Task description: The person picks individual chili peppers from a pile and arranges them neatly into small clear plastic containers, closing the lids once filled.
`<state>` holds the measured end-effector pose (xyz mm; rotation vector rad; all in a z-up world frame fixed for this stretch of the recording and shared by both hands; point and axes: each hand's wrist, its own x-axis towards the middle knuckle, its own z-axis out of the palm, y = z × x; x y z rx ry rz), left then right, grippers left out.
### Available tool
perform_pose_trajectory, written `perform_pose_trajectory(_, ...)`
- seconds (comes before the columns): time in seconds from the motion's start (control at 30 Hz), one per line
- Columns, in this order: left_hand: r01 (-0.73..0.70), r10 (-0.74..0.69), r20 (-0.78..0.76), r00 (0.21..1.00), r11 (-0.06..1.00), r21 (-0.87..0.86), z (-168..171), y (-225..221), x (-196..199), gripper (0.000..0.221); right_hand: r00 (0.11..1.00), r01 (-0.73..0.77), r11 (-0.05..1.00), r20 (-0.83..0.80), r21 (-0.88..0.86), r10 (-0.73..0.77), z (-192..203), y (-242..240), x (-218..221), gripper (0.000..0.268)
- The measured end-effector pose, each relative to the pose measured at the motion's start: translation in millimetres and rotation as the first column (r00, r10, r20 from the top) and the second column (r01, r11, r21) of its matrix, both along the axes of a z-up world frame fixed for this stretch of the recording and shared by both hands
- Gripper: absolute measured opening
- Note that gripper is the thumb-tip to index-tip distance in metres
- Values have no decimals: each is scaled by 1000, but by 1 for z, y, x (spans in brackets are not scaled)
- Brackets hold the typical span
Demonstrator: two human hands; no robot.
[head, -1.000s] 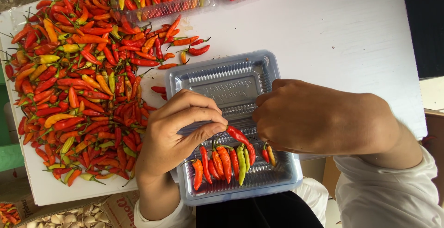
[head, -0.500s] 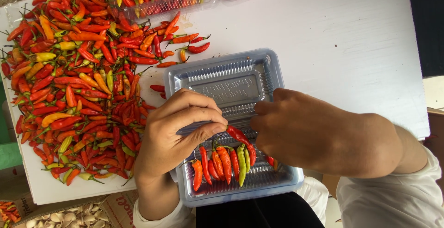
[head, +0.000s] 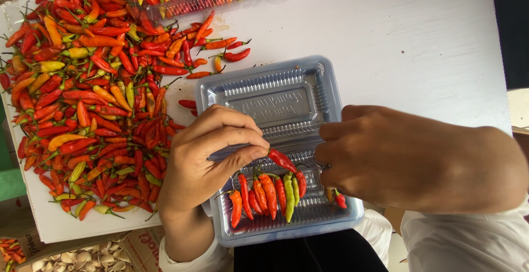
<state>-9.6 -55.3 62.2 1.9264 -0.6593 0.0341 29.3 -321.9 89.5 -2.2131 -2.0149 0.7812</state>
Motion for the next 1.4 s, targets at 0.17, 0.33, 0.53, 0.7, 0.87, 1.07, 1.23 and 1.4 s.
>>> perform_pose_trajectory(0.17, 2, -2, -4, 1000, 1000, -2, 1, -2, 0, 5, 998, 62, 973, 23, -220, -58, -8, 15, -1, 17)
perform_pose_trajectory(0.33, -18, 18, -14, 1000, 1000, 8, 1, -1, -1, 5, 994, 71, 974, 99, -213, -50, -13, 20, -9, 26)
perform_pose_trajectory(0.53, -18, 18, -8, 1000, 1000, 7, 1, -1, -1, 4, 984, 111, 981, 157, -159, -86, -15, 19, -14, 23)
perform_pose_trajectory(0.7, -19, 19, -18, 1000, 1000, 9, 0, -1, -2, 5, 985, 111, 986, 148, -128, -92, -15, 22, -19, 22)
perform_pose_trajectory(0.87, -18, 19, -13, 1000, 1000, 13, 0, -1, -1, 6, 988, 59, 992, 148, -115, -42, -21, 28, -29, 22)
perform_pose_trajectory(1.07, -11, 11, -5, 1000, 1000, 11, 1, -1, -2, 6, 964, 207, 978, 165, 25, -208, -3, 7, -19, 22)
perform_pose_trajectory(1.23, 59, -60, 29, 998, 998, 18, 3, -6, -1, 7, 910, 287, 930, 238, 229, -340, 24, -18, -5, 8)
perform_pose_trajectory(1.4, 82, -113, 101, 989, 959, 271, 15, -19, -19, 18, 874, 294, 922, 319, 251, -365, 33, -21, -3, 24)
